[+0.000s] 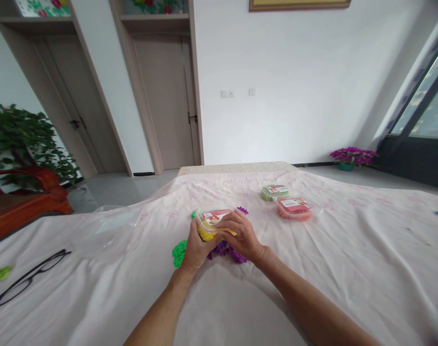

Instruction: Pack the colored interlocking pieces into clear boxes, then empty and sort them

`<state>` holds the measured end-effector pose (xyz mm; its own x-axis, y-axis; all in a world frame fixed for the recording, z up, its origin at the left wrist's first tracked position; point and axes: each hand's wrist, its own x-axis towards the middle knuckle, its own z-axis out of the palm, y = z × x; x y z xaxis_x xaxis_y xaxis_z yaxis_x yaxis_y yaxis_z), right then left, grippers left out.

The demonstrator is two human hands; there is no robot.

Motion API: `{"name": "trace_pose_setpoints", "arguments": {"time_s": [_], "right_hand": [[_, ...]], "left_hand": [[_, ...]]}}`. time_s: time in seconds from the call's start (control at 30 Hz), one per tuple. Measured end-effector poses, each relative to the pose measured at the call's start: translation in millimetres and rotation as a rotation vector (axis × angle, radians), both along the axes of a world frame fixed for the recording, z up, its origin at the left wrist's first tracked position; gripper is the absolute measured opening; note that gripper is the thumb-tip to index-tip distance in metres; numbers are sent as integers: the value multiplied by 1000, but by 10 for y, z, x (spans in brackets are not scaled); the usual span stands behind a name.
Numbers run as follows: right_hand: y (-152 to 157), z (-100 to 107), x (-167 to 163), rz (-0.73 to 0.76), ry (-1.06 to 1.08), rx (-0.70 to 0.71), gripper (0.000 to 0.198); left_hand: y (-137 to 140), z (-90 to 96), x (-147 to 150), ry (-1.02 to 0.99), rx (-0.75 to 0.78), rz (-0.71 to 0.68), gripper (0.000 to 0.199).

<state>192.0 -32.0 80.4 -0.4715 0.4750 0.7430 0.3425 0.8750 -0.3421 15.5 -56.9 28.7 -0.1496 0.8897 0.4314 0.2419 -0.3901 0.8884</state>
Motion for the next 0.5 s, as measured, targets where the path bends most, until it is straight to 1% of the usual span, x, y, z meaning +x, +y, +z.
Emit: {"name": "trace_pose_setpoints", "arguments": {"time_s": [0.07, 0.17, 0.3, 0.4, 0.47, 0.5], "right_hand": [[-33, -2, -21, 2, -22, 17, 19], [-86, -16, -59, -10, -49, 37, 18], [-142, -32, -98, 24, -46, 29, 16], [-169, -19, -121, 20, 9, -62, 17], [-178, -5, -136, -15, 47, -164, 24], [-181, 2, -144, -36, 59, -216, 31]], "left_hand": [[-3, -15, 19, 28, -5, 71, 82], [14, -80, 26, 88, 12, 167, 91], [35, -127, -41, 186, 118, 270, 97], [24, -93, -102, 311, 214, 357, 94], [10, -56, -112, 415, 286, 388, 86], [3, -41, -105, 466, 327, 386, 82]]}}
